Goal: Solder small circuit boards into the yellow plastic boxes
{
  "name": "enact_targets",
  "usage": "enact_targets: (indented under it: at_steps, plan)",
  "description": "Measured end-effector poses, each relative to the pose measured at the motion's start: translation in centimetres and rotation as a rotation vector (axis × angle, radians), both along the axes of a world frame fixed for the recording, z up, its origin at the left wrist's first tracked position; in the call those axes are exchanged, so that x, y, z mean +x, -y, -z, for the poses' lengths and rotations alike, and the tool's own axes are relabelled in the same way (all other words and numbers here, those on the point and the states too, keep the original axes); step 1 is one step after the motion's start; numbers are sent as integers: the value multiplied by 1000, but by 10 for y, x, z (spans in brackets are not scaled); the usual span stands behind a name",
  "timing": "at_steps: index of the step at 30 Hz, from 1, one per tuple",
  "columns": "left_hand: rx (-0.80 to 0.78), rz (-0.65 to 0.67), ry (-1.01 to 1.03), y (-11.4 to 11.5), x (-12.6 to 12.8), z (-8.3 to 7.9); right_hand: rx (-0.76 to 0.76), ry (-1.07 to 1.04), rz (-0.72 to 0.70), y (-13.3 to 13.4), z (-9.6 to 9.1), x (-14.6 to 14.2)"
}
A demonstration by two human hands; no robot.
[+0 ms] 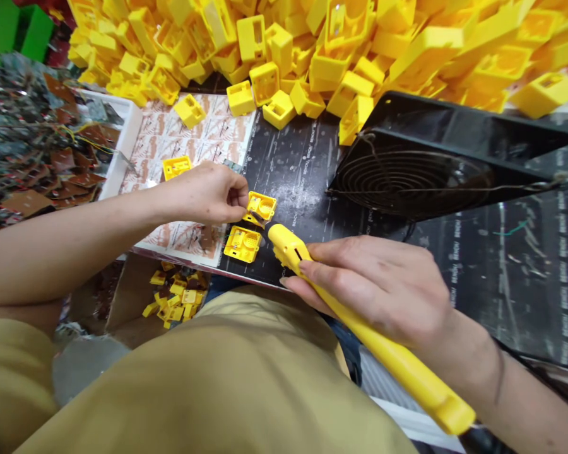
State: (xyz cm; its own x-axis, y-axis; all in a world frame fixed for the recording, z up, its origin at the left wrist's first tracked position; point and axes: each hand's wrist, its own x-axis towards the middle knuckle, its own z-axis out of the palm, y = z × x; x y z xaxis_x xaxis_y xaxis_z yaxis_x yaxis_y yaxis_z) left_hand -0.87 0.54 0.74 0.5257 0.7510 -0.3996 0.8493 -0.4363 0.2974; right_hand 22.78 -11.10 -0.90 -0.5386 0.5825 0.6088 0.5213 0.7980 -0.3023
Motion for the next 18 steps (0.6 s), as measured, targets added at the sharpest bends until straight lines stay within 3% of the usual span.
enact_targets:
  at_steps: [8,16,18]
  plan:
    - [4,-20,13,1,-1,3,27,44,-102,-4,0,5]
    - [-6,-36,39,0,-2,4,17,40,-51,-1,-10,8]
    - [-6,-29,42,1,-2,7,-39,50,29,5,-6,9]
